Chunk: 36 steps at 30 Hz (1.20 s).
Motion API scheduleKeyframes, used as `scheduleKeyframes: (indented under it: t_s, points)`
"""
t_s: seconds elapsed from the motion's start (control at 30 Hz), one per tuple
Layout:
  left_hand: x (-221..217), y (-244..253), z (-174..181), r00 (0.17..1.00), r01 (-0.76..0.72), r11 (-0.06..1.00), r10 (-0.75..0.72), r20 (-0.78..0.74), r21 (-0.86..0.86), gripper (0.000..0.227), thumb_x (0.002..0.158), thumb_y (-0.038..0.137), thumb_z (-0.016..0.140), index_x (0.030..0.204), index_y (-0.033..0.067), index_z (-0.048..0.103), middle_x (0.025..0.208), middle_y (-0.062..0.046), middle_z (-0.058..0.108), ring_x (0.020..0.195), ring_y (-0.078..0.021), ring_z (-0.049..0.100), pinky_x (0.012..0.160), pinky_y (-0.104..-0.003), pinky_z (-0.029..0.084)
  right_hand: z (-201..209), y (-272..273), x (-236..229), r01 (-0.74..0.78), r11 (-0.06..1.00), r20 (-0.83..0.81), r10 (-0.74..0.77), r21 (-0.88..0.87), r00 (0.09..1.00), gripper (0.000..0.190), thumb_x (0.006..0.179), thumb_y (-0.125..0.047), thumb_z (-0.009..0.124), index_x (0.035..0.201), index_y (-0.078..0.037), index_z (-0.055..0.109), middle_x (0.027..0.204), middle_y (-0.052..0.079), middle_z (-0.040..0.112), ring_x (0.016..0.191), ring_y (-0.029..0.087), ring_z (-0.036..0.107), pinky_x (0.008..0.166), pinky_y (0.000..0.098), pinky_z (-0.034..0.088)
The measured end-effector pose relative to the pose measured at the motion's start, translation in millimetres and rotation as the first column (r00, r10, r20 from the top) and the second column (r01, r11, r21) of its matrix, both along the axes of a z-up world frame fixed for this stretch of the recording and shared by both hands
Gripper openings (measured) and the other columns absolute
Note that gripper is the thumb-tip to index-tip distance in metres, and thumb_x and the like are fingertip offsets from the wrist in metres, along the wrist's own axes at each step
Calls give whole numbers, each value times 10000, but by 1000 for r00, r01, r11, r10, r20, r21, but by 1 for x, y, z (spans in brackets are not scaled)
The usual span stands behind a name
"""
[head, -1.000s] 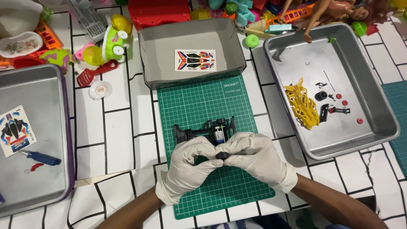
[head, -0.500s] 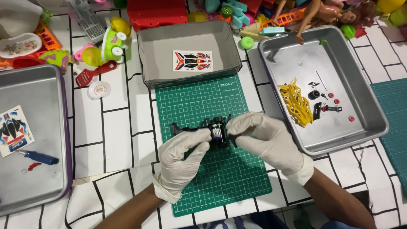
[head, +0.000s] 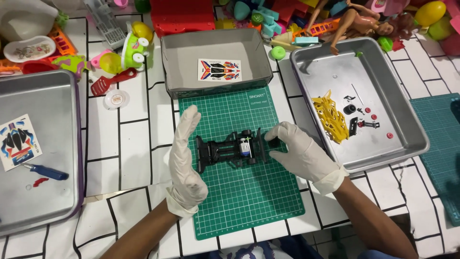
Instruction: The person assembles a toy car on a green cutting mat. They attach wheels to a black chassis, secure a yellow body shell, and add red wheel caps. The person handles the parts by hand and uses a screwdriver to tighten components.
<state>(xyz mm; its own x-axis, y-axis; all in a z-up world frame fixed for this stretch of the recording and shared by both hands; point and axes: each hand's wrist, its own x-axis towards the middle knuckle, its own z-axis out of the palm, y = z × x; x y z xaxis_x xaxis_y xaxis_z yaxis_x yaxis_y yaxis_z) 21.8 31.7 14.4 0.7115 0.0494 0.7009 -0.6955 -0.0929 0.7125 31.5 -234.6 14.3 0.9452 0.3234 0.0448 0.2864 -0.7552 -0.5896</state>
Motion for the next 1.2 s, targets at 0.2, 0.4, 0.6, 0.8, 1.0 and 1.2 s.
scheduleKeyframes:
  t_s: [0.2, 0.4, 0.6, 0.8, 1.0, 1.2]
  points:
    - [1, 16, -3, 996, -27, 998, 31, -78, 60, 1142, 899, 873, 140, 1456, -78, 440, 1484, -292, 504, 1442, -421, 457, 1225, -554, 345, 41, -24, -10, -8, 985, 69, -4, 172, 998, 399, 847, -55, 751, 1234, -103, 664, 1151, 129, 698, 1131, 329, 684, 963, 487, 541]
    - [-10, 15, -9, 996, -77, 973, 85, -31, 219, 844, 1016, 750, 268, 1232, 48, 684, 1345, -148, 662, 1287, -280, 645, 1151, -452, 534, 97, -83, 31, 544, 819, -199, -573, -183, 795, 389, 946, 4, 572, 1273, -141, 725, 1221, 76, 757, 1023, 171, 731, 1029, 264, 531]
    - [-12, 1, 0, 975, -199, 875, 132, 177, 442, 464, 957, 484, 581, 1048, 55, 730, 1035, -110, 751, 979, -257, 720, 974, -460, 519, 0, -198, 100, 637, 654, -51, -713, -407, 700, 237, 881, -188, 609, 945, -114, 825, 810, 102, 739, 721, 286, 664, 684, 419, 553]
    - [-6, -36, -1, 926, -298, 676, 33, 377, 674, 215, 1010, 340, 654, 1018, 151, 755, 959, -9, 753, 852, -186, 674, 970, -451, 469, -37, -216, 114, 618, 562, 188, -638, -550, 747, 287, 844, -85, 524, 853, -57, 810, 745, 165, 719, 676, 377, 672, 553, 475, 596]
    - [30, -98, -10, 942, -301, 355, -36, 335, 885, 333, 897, 477, 784, 877, 162, 679, 848, 8, 624, 793, -217, 571, 943, -442, 469, -25, -208, 111, 634, 517, 80, -736, -575, 672, 252, 882, -132, 566, 945, -63, 800, 932, 191, 760, 798, 449, 736, 636, 516, 609]
    - [52, -121, -15, 1000, -18, -89, -3, 18, 996, 298, 936, 552, 657, 1004, 276, 746, 980, -18, 663, 963, -282, 588, 878, -469, 431, -32, -223, 105, 584, 629, 105, -629, -513, 770, 296, 841, -101, 529, 899, -147, 816, 863, 128, 739, 776, 376, 681, 608, 482, 585]
